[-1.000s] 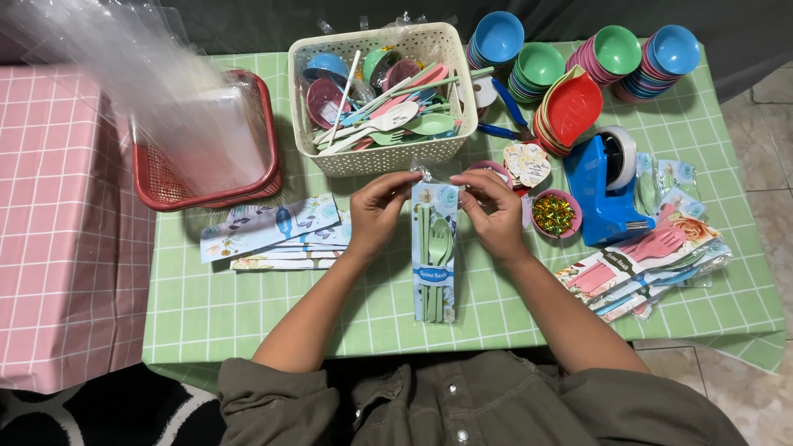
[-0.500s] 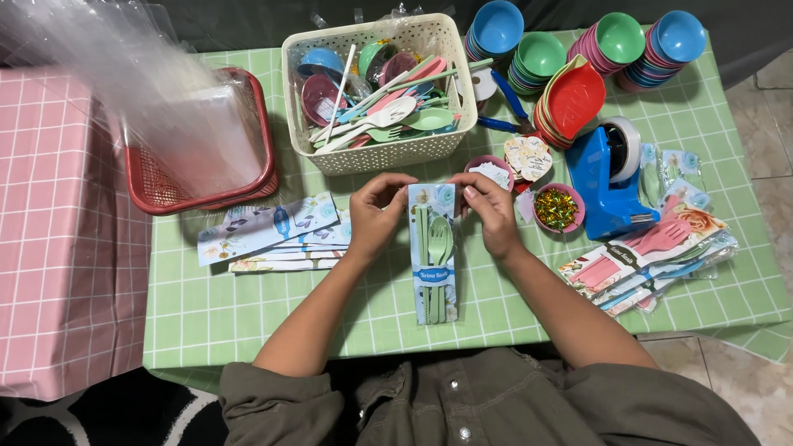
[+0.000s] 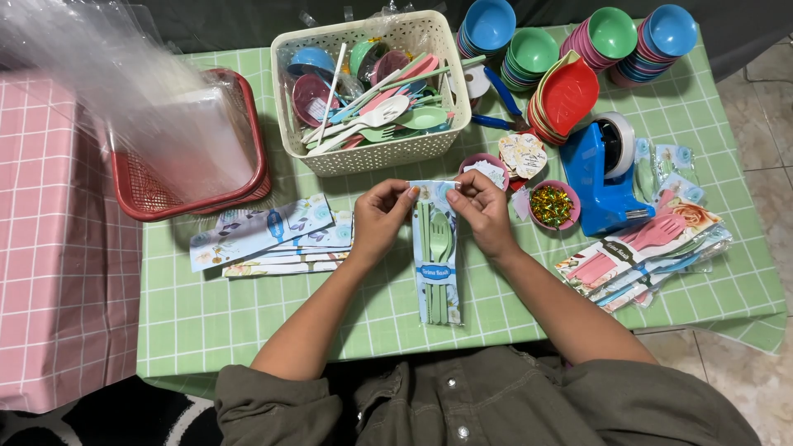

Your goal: The person is packaging plastic spoons and forks into individual plastic bags and sealing them at a workstation.

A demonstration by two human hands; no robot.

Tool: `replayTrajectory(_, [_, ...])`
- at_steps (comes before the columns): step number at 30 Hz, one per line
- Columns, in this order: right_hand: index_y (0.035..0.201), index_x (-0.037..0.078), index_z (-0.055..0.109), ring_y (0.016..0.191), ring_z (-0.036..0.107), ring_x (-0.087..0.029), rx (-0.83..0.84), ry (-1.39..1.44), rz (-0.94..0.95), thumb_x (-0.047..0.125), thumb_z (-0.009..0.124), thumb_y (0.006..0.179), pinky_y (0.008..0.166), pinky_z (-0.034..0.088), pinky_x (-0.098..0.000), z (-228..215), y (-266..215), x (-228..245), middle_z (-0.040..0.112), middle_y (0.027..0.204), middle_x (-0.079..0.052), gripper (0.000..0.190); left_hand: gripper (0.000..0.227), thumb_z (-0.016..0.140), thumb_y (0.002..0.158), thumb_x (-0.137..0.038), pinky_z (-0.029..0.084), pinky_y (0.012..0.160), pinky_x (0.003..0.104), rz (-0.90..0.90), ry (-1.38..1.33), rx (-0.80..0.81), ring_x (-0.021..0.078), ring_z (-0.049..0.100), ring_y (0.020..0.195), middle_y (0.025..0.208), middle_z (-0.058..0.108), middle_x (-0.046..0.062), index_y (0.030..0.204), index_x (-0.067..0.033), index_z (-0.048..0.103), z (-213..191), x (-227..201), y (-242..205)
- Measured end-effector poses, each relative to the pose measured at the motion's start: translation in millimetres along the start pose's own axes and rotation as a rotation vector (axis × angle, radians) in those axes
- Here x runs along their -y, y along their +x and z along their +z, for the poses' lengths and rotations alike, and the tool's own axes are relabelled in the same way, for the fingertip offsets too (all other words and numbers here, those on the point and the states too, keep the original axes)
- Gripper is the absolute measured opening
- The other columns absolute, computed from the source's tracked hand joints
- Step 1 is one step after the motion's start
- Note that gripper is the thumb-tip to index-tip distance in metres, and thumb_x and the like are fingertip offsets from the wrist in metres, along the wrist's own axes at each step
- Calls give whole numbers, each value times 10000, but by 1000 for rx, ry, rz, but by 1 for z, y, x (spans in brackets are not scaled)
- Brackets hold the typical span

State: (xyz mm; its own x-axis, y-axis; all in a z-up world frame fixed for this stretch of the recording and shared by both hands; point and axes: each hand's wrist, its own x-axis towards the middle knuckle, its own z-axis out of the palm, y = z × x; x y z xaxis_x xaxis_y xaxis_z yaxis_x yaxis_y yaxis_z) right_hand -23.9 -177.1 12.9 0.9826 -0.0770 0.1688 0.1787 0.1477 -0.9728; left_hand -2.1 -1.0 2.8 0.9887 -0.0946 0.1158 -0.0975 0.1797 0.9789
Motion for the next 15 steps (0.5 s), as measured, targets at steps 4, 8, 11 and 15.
replayTrajectory(4, [929, 29, 604, 668, 495, -26, -21, -37, -38, 58, 711, 937, 627, 416, -175, -1, -3, -8, 544, 743, -11, 111, 122, 732, 917, -122, 526, 546, 253, 8, 87, -67, 90, 592, 574, 684, 673, 44, 1002, -34, 726, 6, 1, -6])
replayTrajectory(8, [896, 23, 588, 753, 556, -55, -111, -138, -127, 50, 705, 956, 689, 470, -217, -3, -2, -18, 644, 851, -85, 134, 358, 703, 912, -111, 553, 872, 462, 197, 442, 12, 343, 604, 1033, 1196, 534, 163, 1238, -37, 577, 18, -34, -22])
replayTrajectory(11, [896, 15, 572, 863, 607, -98, -120, -186, -196, 61, 693, 968, 772, 501, -264, 7, -4, 2, 694, 996, -148, 148, 359, 628, 958, -145, 494, 955, 522, 291, 536, 87, 399, 565, 1110, 1268, 507, 200, 1294, -26, 585, 24, -31, -32])
replayTrajectory(15, [988, -26, 642, 1070, 656, -234, -48, -262, -282, 89, 611, 1007, 929, 510, -377, 18, -12, 20, 697, 1143, -204, 121, 472, 464, 1056, -226, 392, 1085, 547, 299, 387, 197, 472, 505, 1274, 1382, 493, 259, 1479, -18, 446, 26, -12, -37])
